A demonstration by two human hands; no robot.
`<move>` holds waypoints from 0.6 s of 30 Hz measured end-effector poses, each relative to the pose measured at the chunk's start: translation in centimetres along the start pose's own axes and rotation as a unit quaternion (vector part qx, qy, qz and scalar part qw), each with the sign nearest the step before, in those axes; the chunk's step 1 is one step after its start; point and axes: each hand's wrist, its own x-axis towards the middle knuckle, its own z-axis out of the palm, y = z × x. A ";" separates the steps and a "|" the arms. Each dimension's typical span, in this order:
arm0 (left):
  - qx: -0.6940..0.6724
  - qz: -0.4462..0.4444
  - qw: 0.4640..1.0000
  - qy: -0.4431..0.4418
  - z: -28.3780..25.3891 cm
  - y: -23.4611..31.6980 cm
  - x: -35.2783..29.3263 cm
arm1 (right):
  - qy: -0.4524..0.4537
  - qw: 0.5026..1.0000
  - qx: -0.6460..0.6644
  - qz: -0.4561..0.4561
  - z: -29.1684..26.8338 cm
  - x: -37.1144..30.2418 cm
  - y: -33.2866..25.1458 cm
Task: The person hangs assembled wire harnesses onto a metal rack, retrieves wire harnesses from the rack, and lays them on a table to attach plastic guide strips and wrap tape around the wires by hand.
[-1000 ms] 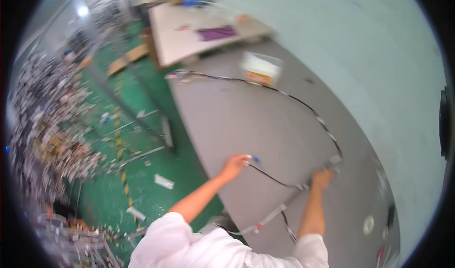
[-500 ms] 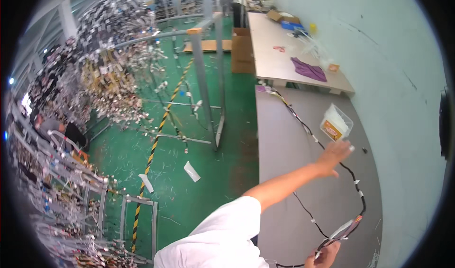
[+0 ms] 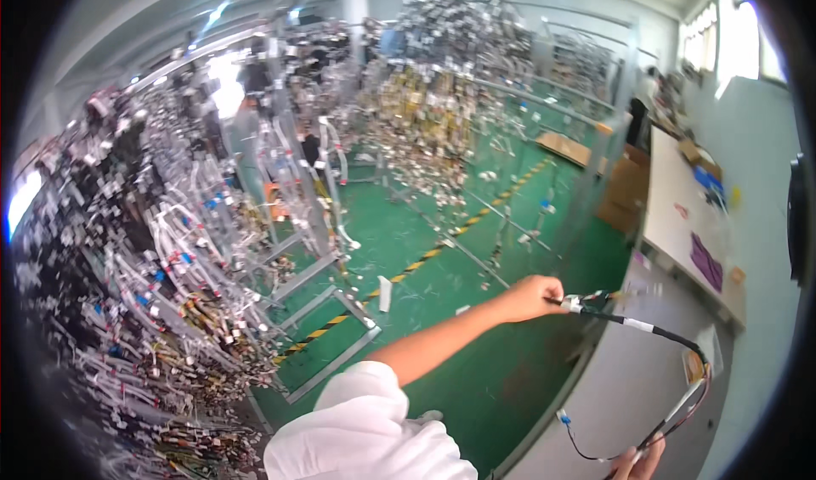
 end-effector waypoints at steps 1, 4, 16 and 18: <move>-0.078 -0.008 0.995 -0.063 -3.0 1.6 -2.9 | -0.005 0.998 0.041 0.043 2.1 0.6 1.0; -0.154 -0.078 0.979 -0.110 -10.2 6.1 -11.5 | -0.016 0.976 0.141 0.167 9.2 2.1 2.5; -0.194 0.139 0.930 0.278 -33.5 12.1 -21.9 | -0.147 0.900 0.388 -0.134 52.7 13.7 -17.9; -0.147 0.170 0.901 0.370 -39.1 13.5 -21.2 | -0.150 0.881 0.411 -0.181 60.8 16.8 -23.3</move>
